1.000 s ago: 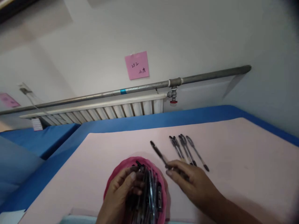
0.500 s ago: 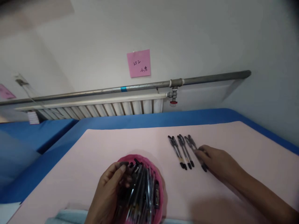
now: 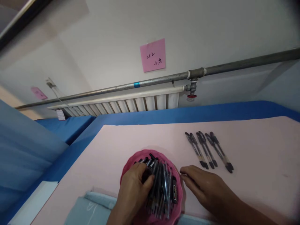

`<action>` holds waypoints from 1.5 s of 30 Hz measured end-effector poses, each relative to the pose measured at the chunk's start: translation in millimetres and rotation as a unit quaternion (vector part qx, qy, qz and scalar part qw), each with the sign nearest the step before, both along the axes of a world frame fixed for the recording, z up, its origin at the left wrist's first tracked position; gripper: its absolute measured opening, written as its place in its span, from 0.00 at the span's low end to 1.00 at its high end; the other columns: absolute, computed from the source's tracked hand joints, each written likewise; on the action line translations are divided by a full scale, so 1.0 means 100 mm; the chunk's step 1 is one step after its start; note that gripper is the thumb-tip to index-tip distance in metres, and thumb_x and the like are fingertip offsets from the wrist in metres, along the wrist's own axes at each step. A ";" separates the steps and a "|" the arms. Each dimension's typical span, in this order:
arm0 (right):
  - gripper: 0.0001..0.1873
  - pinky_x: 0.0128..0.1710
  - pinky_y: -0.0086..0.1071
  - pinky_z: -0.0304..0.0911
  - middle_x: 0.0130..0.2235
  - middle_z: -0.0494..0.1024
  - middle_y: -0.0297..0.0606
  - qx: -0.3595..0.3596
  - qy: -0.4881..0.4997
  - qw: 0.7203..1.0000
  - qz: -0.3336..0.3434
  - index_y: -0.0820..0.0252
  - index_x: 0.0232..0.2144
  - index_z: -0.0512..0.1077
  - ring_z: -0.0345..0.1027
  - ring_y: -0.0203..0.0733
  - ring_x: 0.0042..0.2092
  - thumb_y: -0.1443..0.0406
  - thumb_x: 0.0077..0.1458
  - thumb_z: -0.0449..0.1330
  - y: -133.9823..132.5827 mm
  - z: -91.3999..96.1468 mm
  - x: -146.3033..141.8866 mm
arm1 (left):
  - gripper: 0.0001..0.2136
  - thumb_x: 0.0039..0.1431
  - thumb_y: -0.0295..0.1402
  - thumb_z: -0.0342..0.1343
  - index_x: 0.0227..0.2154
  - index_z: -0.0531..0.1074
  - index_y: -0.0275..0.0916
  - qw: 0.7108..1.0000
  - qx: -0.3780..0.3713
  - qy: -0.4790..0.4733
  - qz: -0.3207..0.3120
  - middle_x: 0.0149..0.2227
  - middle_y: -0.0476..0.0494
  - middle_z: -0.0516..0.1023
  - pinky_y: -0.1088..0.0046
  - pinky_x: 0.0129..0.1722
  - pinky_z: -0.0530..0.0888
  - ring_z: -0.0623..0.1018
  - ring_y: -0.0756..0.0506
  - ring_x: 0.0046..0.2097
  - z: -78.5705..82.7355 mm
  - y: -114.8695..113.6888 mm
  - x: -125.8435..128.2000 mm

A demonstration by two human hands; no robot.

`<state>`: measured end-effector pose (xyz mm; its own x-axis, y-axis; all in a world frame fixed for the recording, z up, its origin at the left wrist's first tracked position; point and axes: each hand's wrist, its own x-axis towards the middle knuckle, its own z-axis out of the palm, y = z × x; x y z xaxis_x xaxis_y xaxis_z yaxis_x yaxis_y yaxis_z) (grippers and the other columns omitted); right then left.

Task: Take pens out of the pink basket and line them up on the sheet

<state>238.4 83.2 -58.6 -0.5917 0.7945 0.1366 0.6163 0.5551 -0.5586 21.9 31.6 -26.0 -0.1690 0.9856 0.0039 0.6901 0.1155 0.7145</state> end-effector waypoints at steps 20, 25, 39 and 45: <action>0.12 0.32 0.30 0.62 0.30 0.75 0.35 -0.145 0.145 0.978 -0.044 0.57 0.33 0.71 0.67 0.38 0.32 0.60 0.56 0.50 -0.10 0.22 -0.09 | 0.09 0.51 0.38 0.54 0.30 0.74 0.39 0.964 -0.019 -0.263 0.044 0.27 0.46 0.74 0.73 0.29 0.65 0.72 0.47 0.30 -0.01 -0.05 0.08; 0.18 0.26 0.27 0.63 0.26 0.72 0.31 -0.267 0.207 0.940 -0.034 0.56 0.44 0.68 0.65 0.36 0.27 0.61 0.49 0.56 -0.28 0.23 -0.22 | 0.08 0.48 0.36 0.58 0.30 0.75 0.38 0.935 -0.059 -0.347 -0.035 0.27 0.46 0.75 0.76 0.26 0.67 0.71 0.49 0.27 0.02 -0.10 0.28; 0.03 0.22 0.25 0.55 0.17 0.63 0.25 -0.361 0.270 0.891 -0.059 0.57 0.25 0.61 0.59 0.31 0.21 0.66 0.50 0.51 -0.25 0.32 -0.23 | 0.07 0.52 0.34 0.52 0.22 0.72 0.41 0.998 -0.034 -0.048 -0.026 0.24 0.47 0.74 0.74 0.27 0.61 0.71 0.46 0.28 0.07 -0.06 0.03; 0.05 0.20 0.24 0.53 0.18 0.64 0.25 -0.412 0.307 0.857 -0.037 0.57 0.24 0.58 0.58 0.29 0.20 0.68 0.51 0.50 -0.23 0.34 -0.23 | 0.08 0.47 0.33 0.55 0.16 0.68 0.40 0.997 -0.055 0.045 -0.009 0.19 0.46 0.72 0.73 0.24 0.52 0.67 0.47 0.23 0.01 -0.09 0.01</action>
